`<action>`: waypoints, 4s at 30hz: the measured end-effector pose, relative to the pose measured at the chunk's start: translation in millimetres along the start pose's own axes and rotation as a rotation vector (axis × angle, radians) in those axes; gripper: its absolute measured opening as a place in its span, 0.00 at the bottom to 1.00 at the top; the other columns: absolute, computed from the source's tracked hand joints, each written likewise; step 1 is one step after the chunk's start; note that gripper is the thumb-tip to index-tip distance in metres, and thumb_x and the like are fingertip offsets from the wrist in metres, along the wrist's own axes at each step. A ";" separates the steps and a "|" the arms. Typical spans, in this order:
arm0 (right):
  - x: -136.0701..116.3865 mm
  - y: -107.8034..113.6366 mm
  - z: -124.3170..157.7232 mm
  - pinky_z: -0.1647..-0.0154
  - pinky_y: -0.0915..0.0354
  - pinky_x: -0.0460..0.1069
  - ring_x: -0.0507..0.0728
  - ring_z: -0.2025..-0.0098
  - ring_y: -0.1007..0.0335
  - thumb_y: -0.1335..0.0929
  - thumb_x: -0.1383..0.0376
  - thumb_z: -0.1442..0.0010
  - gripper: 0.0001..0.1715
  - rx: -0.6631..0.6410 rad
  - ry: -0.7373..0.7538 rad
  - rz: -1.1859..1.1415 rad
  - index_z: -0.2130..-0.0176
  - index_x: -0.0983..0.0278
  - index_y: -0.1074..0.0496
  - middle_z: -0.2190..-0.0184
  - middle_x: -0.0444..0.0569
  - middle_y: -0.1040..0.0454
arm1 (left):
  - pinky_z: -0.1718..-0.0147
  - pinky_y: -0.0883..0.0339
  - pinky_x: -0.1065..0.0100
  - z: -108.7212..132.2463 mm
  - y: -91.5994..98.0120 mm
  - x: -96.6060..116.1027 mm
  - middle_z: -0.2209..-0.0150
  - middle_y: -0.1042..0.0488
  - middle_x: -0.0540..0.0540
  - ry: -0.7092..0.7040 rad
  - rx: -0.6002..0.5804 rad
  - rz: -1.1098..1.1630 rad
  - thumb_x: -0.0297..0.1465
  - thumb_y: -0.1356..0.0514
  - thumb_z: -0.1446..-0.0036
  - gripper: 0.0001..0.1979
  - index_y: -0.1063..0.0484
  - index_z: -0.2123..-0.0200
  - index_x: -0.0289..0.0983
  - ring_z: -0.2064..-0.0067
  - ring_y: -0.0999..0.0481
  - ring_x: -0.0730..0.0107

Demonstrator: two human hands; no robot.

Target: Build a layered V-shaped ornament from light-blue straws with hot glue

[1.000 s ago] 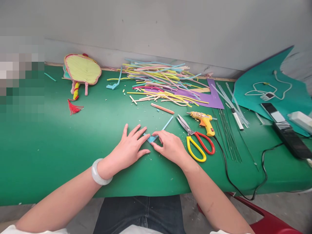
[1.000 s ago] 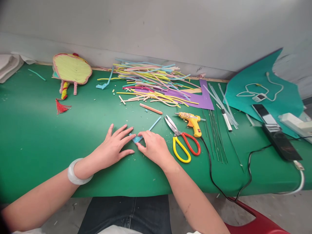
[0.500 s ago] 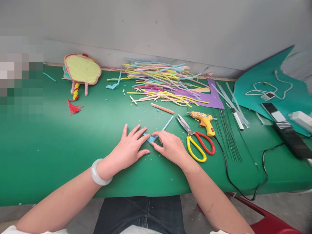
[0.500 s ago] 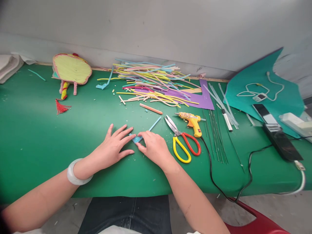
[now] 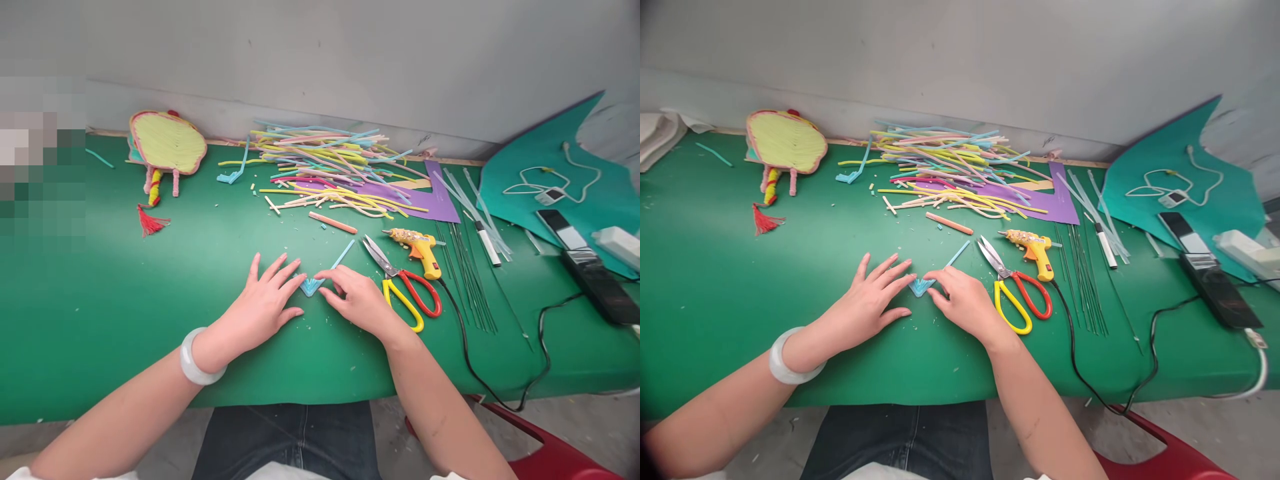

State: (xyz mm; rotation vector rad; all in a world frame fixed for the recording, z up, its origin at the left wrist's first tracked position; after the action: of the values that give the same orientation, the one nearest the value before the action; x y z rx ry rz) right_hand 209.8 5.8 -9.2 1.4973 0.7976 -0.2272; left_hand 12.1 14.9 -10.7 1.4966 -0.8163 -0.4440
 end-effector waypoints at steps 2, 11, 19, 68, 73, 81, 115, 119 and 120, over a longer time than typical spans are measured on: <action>2.2 0.8 1.4 0.70 0.41 0.44 0.50 0.72 0.36 0.36 0.70 0.36 0.15 0.040 0.046 -0.024 0.55 0.58 0.23 0.71 0.42 0.32 | 0.36 0.62 0.31 1.5 4.5 2.7 0.32 0.44 0.38 -0.038 -0.008 -0.021 0.40 0.42 0.37 0.27 0.38 0.37 0.41 0.30 0.50 0.44; 4.3 -3.9 3.3 0.74 0.47 0.44 0.48 0.76 0.40 0.36 0.75 0.42 0.22 0.085 0.136 0.055 0.60 0.54 0.18 0.78 0.41 0.37 | 0.36 0.64 0.32 8.6 6.5 11.5 0.31 0.48 0.35 -0.076 -0.071 -0.100 0.52 0.41 0.43 0.37 0.39 0.35 0.40 0.30 0.52 0.40; 1.8 -6.1 2.8 0.75 0.49 0.45 0.49 0.76 0.42 0.36 0.73 0.40 0.21 0.068 0.146 0.093 0.60 0.53 0.17 0.78 0.42 0.38 | 0.36 0.63 0.32 8.3 4.3 12.4 0.30 0.49 0.35 -0.069 -0.113 -0.128 0.54 0.43 0.43 0.39 0.39 0.35 0.40 0.30 0.52 0.40; 6.1 2.1 2.0 0.76 0.46 0.45 0.49 0.78 0.39 0.37 0.73 0.45 0.23 0.277 0.049 0.137 0.61 0.55 0.17 0.80 0.42 0.33 | 0.34 0.78 0.38 12.7 -4.5 12.2 0.29 0.53 0.42 -0.136 -0.138 -0.048 0.54 0.52 0.37 0.40 0.53 0.30 0.37 0.28 0.58 0.48; 5.9 3.6 1.5 0.76 0.46 0.44 0.49 0.78 0.39 0.37 0.73 0.45 0.23 0.285 0.037 0.127 0.62 0.56 0.17 0.81 0.41 0.34 | 0.34 0.79 0.37 12.4 -5.2 13.0 0.29 0.54 0.42 -0.135 -0.147 -0.066 0.53 0.49 0.38 0.41 0.53 0.30 0.37 0.28 0.58 0.46; 5.8 5.5 0.6 0.73 0.42 0.44 0.49 0.76 0.34 0.37 0.74 0.43 0.22 0.269 0.005 0.082 0.58 0.59 0.18 0.77 0.42 0.28 | 0.34 0.76 0.37 10.7 -4.0 9.0 0.29 0.52 0.39 -0.105 -0.120 -0.054 0.52 0.47 0.39 0.46 0.65 0.29 0.35 0.28 0.56 0.46; -1.8 -16.3 -1.7 0.64 0.35 0.46 0.53 0.64 0.24 0.31 0.58 0.37 0.16 0.091 0.077 0.197 0.50 0.59 0.27 0.61 0.45 0.20 | 0.34 0.65 0.36 3.1 -6.1 3.4 0.31 0.45 0.40 -0.011 -0.079 0.167 0.46 0.48 0.34 0.40 0.67 0.29 0.42 0.29 0.50 0.53; -1.5 -17.4 -2.3 0.63 0.35 0.46 0.53 0.64 0.24 0.31 0.58 0.37 0.15 0.095 0.071 0.188 0.51 0.60 0.26 0.61 0.46 0.19 | 0.34 0.66 0.36 2.9 -5.4 3.8 0.31 0.44 0.39 -0.014 -0.069 0.164 0.46 0.48 0.34 0.40 0.68 0.29 0.42 0.29 0.50 0.53; -1.5 -17.5 -2.3 0.64 0.35 0.46 0.53 0.65 0.24 0.31 0.58 0.37 0.15 0.096 0.070 0.186 0.51 0.60 0.26 0.61 0.45 0.19 | 0.34 0.67 0.37 2.9 -5.2 3.9 0.32 0.43 0.39 -0.014 -0.067 0.164 0.46 0.48 0.34 0.40 0.68 0.29 0.42 0.29 0.49 0.53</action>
State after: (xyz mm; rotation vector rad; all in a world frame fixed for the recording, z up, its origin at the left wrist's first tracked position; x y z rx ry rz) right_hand 197.5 5.6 -21.9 1.6669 0.7053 -0.0751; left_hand 13.8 9.7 -15.3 1.3536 -0.9192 -0.3564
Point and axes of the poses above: each hand's wrist, its own z-axis away from the middle knuckle, its own y-axis out of the back of the hand, x = y × z, the point moved 3 cm from there along -z, towards the middle knuckle
